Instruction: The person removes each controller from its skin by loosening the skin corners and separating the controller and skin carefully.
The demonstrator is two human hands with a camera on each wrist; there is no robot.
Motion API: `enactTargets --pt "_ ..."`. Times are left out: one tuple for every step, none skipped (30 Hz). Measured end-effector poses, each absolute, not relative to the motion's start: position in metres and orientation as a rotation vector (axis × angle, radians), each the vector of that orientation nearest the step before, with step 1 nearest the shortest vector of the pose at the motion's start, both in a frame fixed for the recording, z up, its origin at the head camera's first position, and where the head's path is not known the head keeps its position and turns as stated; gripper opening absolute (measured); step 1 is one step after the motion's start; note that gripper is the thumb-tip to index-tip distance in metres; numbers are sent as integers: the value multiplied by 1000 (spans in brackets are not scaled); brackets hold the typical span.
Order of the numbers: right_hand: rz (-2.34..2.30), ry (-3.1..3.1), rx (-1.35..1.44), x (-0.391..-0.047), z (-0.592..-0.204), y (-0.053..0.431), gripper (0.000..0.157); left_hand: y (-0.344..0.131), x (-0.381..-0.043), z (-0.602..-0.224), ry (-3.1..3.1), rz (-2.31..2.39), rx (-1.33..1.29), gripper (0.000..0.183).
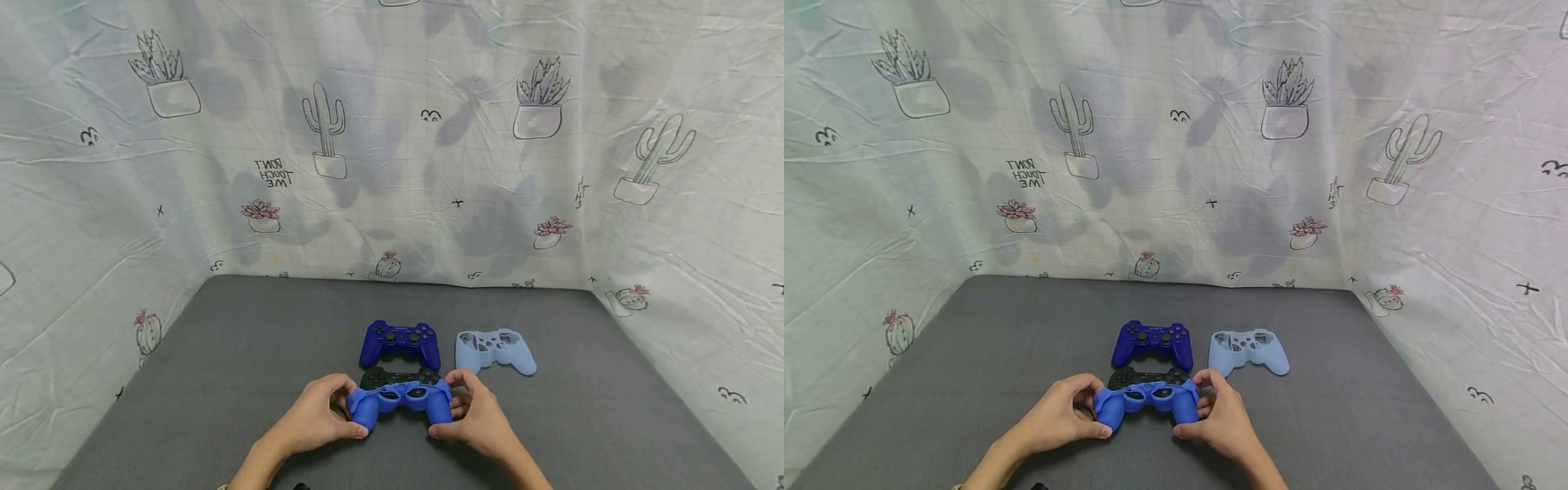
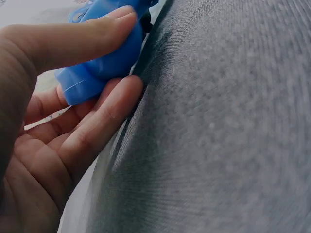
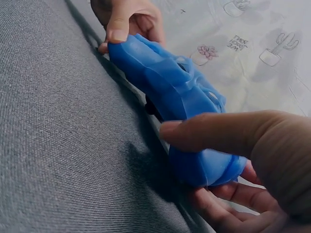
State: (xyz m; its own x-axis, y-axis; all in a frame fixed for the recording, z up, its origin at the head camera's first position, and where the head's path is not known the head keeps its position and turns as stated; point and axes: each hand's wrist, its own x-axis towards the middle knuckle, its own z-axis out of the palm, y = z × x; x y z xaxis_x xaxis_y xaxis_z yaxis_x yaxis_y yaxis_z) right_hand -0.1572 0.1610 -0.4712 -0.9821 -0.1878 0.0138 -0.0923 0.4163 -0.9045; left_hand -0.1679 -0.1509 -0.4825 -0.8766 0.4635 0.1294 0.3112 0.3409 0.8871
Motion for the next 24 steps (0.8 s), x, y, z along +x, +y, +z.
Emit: enactTargets --pt "-1630 2564 -250 -157 -471 161 76 -151 -168 -482 2446 1588 711 47" --pt "-1632 2561 -244 -157 -471 161 76 -151 -167 -482 2447 1601 710 47" --pt "-1636 2556 -238 -157 -471 161 77 -151 -167 -482 2447 1609 711 47" --pt "-1642 2551 -230 -157 -471 161 76 -151 -167 -481 2443 1612 707 46" --pt "-1653 2542 -221 -157 -471 161 76 -152 -167 -481 2441 1611 703 46" --pt "-1666 2531 -214 -157 -471 161 76 -152 -167 -481 2438 1608 701 45" --pt "-1682 2516 -208 -156 -471 160 75 -152 -167 -481 2433 1607 698 44" --pt "-1696 2507 -204 -156 -471 160 75 -152 -168 -481 2424 1608 694 44" --pt "-1707 2499 -200 -156 -471 160 75 -153 -167 -481 2416 1609 690 43" --pt "-1716 2491 -196 -156 -471 160 74 -153 -168 -481 2407 1611 683 43" --pt "-1723 2483 -195 -156 -471 160 74 -153 -168 -481 2403 1610 682 43" --pt "-1721 2483 -199 -156 -471 160 74 -153 -168 -481 2399 1608 683 42" --pt "-1720 2482 -199 -156 -470 160 74 -154 -168 -481 2397 1603 682 42" --pt "-1714 2487 -200 -156 -470 160 74 -154 -168 -481 2398 1597 683 41" --pt "-1713 2487 -198 -156 -470 160 75 -154 -168 -481 2404 1588 684 41" --pt "-1710 2489 -199 -156 -469 160 75 -154 -168 -481 2411 1578 687 41" --pt "-1707 2491 -199 -156 -469 160 75 -154 -168 -481 2421 1566 691 41" --pt "-1704 2493 -199 -156 -469 160 75 -154 -168 -480 2432 1554 695 40" --pt "-1705 2494 -195 -156 -468 160 75 -154 -168 -480 2443 1541 699 40" --pt "-1704 2496 -193 -156 -468 160 75 -154 -168 -479 2456 1527 703 39" --pt "-1702 2497 -190 -156 -468 160 75 -154 -168 -479 2468 1514 706 39" --pt "-1702 2498 -189 -156 -467 160 75 -154 -168 -478 2477 1502 707 39" --pt "-1702 2498 -187 -156 -467 160 75 -154 -168 -478 2485 1489 706 38" --pt "-1702 2497 -184 -156 -467 160 75 -154 -168 -477 2493 1479 705 38"
